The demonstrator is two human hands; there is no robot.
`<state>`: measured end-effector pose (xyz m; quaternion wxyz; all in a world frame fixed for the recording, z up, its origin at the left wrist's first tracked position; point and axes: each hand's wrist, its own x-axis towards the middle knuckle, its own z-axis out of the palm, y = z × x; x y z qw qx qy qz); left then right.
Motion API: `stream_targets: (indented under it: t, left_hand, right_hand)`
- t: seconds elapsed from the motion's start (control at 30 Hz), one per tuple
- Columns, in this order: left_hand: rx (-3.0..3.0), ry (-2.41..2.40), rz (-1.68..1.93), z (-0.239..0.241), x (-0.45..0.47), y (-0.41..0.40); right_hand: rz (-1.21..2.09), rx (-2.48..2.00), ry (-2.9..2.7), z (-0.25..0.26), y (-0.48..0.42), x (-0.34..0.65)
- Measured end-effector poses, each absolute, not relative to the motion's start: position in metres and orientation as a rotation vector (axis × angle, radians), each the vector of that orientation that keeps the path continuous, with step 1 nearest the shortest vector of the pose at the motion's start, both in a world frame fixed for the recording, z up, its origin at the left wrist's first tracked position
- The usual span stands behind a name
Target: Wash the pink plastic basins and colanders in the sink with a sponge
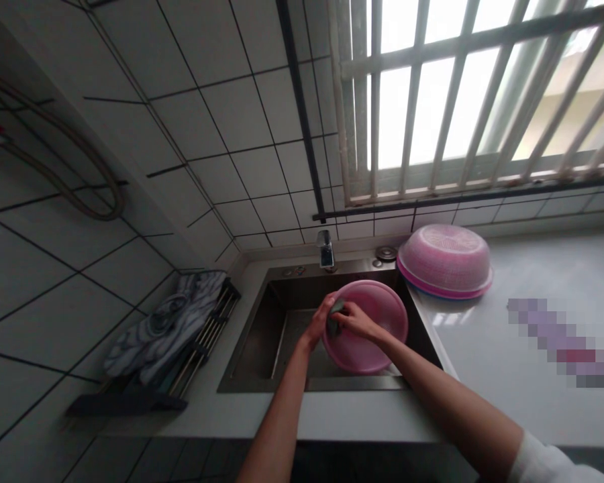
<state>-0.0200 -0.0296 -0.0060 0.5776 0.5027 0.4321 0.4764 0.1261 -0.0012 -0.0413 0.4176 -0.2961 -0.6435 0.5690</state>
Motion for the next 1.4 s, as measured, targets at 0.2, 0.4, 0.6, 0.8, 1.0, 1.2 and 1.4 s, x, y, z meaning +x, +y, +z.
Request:
stream_targets:
  t: [0.2, 0.4, 0.6, 0.8, 1.0, 1.2, 1.4]
  left_hand:
    - [1.151, 0.988, 1.095, -0.005, -0.022, -0.03]
    - [0.998, 0.938, 1.067, -0.006, -0.023, -0.036]
    - [1.042, 0.96, 1.018, -0.002, -0.02, -0.038]
    - [1.121, 0.956, 1.075, -0.001, -0.017, -0.036]
    - [1.136, 1.05, 1.078, -0.004, -0.021, -0.035]
    - [1.164, 0.963, 1.074, -0.003, -0.018, -0.034]
    - [1.149, 1.014, 1.088, -0.004, -0.02, -0.033]
  right_hand:
    - [1.259, -0.961, -1.363, -0.041, 0.007, 0.135]
    - [1.429, -0.854, -1.539, -0.035, 0.0, 0.133]
    - [1.483, -0.801, -1.633, -0.032, -0.005, 0.132]
    - [1.388, -0.95, -1.424, -0.035, 0.002, 0.136]
    - [1.507, -0.783, -1.636, -0.033, -0.004, 0.13]
    - [1.41, -0.921, -1.432, -0.031, -0.001, 0.134]
    - [1.529, -0.761, -1.612, -0.033, -0.002, 0.131]
